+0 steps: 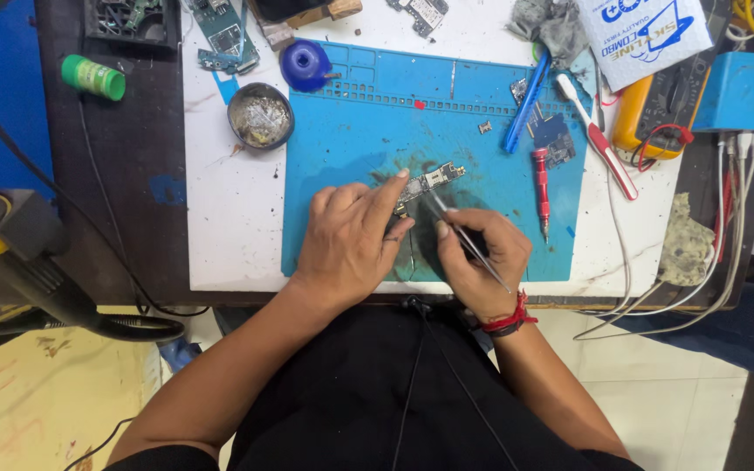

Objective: The person uses a soldering iron and tweezers to work on a small circuit board, then uses a desoldering pump to remove solder. The person wipes the board with a cloth afterward.

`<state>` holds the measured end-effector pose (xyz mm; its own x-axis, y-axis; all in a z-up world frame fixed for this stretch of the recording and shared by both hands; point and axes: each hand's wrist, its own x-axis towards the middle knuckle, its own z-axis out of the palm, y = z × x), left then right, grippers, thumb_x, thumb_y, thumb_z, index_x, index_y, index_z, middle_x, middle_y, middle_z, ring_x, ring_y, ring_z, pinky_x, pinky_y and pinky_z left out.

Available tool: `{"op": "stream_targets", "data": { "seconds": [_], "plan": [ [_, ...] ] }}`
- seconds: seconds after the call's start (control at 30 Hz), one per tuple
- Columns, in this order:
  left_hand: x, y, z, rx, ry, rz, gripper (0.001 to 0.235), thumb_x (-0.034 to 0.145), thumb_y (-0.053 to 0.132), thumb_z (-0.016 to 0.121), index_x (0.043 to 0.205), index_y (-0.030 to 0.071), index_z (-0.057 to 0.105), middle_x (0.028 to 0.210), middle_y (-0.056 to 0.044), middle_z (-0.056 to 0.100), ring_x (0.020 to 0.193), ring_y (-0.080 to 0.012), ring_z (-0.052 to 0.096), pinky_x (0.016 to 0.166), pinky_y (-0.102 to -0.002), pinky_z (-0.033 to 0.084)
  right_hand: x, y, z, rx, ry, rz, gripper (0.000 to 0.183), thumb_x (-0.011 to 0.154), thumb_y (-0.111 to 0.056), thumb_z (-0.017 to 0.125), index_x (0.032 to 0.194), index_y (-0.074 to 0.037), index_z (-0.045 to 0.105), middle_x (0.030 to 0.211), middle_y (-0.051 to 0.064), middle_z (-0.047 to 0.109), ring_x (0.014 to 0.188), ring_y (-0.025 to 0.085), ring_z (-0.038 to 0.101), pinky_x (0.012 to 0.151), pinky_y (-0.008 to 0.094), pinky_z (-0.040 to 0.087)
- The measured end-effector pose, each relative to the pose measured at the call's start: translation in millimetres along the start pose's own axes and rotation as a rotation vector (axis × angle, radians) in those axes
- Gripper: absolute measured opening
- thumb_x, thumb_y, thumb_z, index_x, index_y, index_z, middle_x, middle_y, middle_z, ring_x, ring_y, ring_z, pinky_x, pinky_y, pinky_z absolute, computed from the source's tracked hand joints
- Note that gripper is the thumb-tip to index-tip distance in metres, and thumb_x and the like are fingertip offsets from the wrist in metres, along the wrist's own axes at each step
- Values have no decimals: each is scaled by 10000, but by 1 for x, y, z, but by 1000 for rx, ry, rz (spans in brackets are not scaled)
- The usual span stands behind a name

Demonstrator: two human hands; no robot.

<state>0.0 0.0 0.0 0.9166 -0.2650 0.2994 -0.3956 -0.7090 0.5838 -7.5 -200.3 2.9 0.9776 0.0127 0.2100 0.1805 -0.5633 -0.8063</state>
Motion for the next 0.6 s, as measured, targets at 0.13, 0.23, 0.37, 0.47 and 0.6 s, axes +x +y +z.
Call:
{"op": "stream_targets", "data": {
  "seconds": [0.13,0.23,0.37,0.47,0.6],
  "plan": [
    [0,0,0,8,15,10,594,968,255,740,1470,42,506,1162,-71,714,1086,-268,606,1003,-451,400,1,-3,-1,9,3,-69,126,902,-34,775,1010,-17,712,891,82,734,730,125,679,663,254,509],
    [-1,0,2,14,6,6,592,959,257,743,1461,43,513,1132,-71,712,1073,-268,608,986,-457,401,3,-3,-1,-4,-3,-92,126,898,-30,773,1009,-18,714,894,84,740,737,126,680,668,255,509],
    [0,-1,0,10,1,-4,577,949,254,745,1443,49,530,1120,-72,707,1077,-273,610,981,-461,403,3,-9,1,-2,17,3,128,877,-40,784,996,-30,735,839,76,728,673,137,666,631,261,511],
    [5,2,-1,25,25,27,506,934,242,746,1370,42,583,1169,-91,689,1101,-282,613,990,-481,399,6,-5,0,20,21,-27,148,864,-60,786,1004,-45,740,849,75,728,715,153,683,663,282,532],
    [5,8,-6,45,42,120,215,893,163,749,1103,130,716,1214,-73,678,1111,-283,620,977,-467,410,4,6,-13,225,-92,-140,135,861,-58,766,984,-37,713,857,70,722,737,148,683,656,272,520]
  ]
}}
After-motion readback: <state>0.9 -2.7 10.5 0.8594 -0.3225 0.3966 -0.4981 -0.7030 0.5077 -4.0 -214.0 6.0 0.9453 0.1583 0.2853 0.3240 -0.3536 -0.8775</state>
